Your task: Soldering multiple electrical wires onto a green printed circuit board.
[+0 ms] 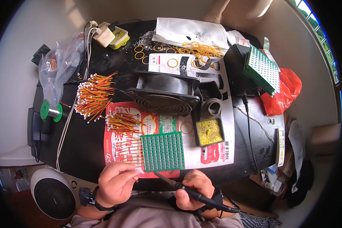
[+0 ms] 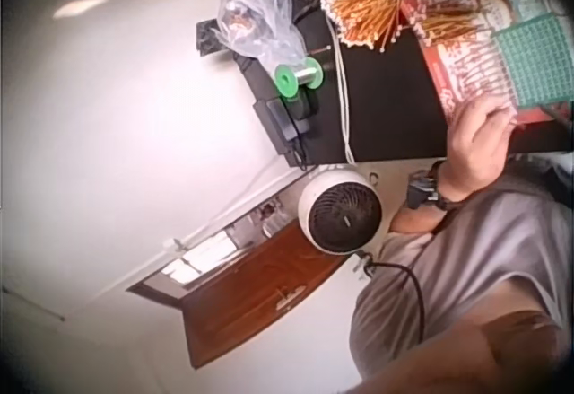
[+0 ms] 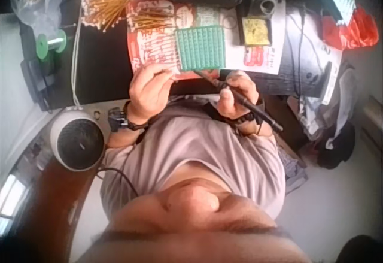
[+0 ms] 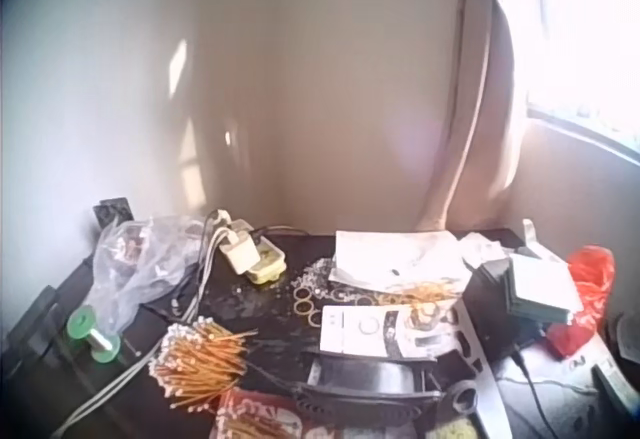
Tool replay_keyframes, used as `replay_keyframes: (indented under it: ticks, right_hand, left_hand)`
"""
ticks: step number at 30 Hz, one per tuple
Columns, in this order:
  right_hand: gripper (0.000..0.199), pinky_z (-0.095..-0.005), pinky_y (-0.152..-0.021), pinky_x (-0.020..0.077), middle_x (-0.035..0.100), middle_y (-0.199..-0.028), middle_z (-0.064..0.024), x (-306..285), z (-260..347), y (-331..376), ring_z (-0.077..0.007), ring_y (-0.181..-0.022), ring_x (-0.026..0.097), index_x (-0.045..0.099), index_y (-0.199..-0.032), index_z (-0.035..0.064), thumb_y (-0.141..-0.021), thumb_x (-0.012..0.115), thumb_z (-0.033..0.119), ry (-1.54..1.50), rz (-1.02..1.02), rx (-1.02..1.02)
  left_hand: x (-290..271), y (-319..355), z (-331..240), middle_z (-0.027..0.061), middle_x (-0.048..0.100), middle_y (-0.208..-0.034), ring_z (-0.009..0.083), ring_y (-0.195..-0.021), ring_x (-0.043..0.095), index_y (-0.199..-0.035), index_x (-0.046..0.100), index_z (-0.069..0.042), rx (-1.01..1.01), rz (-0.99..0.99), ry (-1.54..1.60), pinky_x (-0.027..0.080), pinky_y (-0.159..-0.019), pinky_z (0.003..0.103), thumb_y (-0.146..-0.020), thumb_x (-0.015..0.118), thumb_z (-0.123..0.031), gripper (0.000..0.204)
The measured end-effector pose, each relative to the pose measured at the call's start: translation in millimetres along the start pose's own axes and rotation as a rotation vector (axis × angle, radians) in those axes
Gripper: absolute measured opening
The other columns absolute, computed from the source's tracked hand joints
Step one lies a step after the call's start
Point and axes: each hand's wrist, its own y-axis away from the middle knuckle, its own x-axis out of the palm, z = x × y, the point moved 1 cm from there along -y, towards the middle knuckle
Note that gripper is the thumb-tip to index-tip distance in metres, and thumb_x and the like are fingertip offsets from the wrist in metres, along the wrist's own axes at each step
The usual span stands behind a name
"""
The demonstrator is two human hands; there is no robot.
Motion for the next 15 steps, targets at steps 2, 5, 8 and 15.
replay_keyframes:
  ticks: [2, 5, 8, 15]
  right_hand:
    - [0.027, -0.0277, -0.048, 0.0385, 0.051, -0.064, -0.0077, 5.6, -0.3, -0.7, -0.0152, -0.05, 0.048, 0.047, -0.094, -0.0018, -0.086, 0.063, 0.018, 0.015, -0.016, -0.001]
    - [0.027, -0.0264, -0.048, 0.0353, 0.049, -0.063, -0.0064, 8.0, -0.1, -1.9, -0.0132, -0.05, 0.045, 0.045, -0.093, -0.0018, -0.088, 0.06, 0.021, 0.038, -0.023, -0.004]
    - [0.027, -0.0286, -0.047, 0.0401, 0.052, -0.064, -0.0088, 3.1, 2.0, -2.3, -0.0166, -0.051, 0.05, 0.048, -0.094, -0.0014, -0.084, 0.066, 0.016, 0.043, 0.008, 0.018]
    - [0.028, -0.0301, -0.047, 0.0429, 0.053, -0.065, -0.009, 2.5, 3.5, -3.9, -0.0184, -0.051, 0.052, 0.049, -0.094, -0.0013, -0.081, 0.069, 0.013, 0.031, 0.098, 0.046]
  left_hand:
    - [4.1, 6.3, 1.1, 0.0083, 0.064, -0.08, 0.0223, -0.066, 0.064, -0.092, 0.072, 0.0, 0.03, 0.009, -0.035, 0.051, -0.057, 0.03, -0.075, 0.07, 0.003, 0.017]
    - [5.1, 15.1, 4.8, 0.0042, 0.061, -0.08, 0.0184, -0.066, 0.062, -0.095, 0.072, -0.001, 0.117, 0.089, -0.127, 0.05, -0.056, 0.029, -0.076, 0.069, 0.002, 0.02]
    - [2.9, 10.4, -0.2, 0.0054, 0.061, -0.077, 0.0202, -0.062, 0.06, -0.091, 0.072, -0.001, 0.145, 0.071, -0.155, 0.049, -0.053, 0.03, -0.071, 0.069, 0.005, 0.022]
    - [6.7, 8.9, 1.4, 0.0048, 0.061, -0.076, 0.0218, -0.063, 0.056, -0.089, 0.072, -0.001, 0.121, -0.01, -0.228, 0.045, -0.059, 0.035, -0.068, 0.071, 0.005, 0.022]
